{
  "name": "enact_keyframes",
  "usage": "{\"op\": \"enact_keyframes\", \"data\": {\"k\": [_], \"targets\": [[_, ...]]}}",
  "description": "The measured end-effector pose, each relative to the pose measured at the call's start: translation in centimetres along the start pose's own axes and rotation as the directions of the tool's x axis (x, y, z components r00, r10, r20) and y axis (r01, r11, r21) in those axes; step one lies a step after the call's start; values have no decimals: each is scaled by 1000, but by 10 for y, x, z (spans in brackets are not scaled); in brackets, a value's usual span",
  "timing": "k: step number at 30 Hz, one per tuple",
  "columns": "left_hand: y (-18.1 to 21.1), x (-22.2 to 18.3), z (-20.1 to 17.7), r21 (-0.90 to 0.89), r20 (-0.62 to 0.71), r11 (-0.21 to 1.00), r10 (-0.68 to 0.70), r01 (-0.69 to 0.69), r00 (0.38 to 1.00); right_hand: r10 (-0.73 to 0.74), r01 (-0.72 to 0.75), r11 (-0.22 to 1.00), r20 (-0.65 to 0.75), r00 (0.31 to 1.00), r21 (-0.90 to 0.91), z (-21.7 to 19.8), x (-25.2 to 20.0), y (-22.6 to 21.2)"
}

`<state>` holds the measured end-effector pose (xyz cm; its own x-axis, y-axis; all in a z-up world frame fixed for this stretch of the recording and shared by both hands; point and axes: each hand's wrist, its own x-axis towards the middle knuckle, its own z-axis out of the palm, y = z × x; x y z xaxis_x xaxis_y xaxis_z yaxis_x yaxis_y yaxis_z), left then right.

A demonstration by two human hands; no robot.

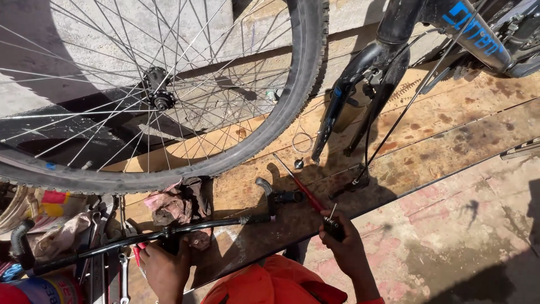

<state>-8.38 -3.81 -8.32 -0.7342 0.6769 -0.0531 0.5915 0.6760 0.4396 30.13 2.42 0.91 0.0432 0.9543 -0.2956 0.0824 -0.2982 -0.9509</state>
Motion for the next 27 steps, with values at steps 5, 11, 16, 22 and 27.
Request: {"op": "enact_keyframes", "data": {"k": [5, 11, 16, 22, 27], "targets": [[3, 0, -18, 10, 5, 999, -52, 52, 999, -120, 83, 678, 1, 993, -730, 43, 38, -5], [24, -7, -43, -229, 12, 943, 251, -242, 968, -193, 123, 246, 75, 978, -961, 62, 73, 18], [83, -28, -88, -585, 444, 811, 315, 5, 839, -379, 124, 579, -132, 916, -806, 63, 29, -1], [149, -66, -39, -545, 832, 756, 434, 362, 346, -586, 261, 404, -29, 810, -877, 80, -13, -35], [157, -78, 49, -917, 395, 333, 677, 220, 621, -657, 550, 516, 108, 746, -656, 72, -30, -44]]}}
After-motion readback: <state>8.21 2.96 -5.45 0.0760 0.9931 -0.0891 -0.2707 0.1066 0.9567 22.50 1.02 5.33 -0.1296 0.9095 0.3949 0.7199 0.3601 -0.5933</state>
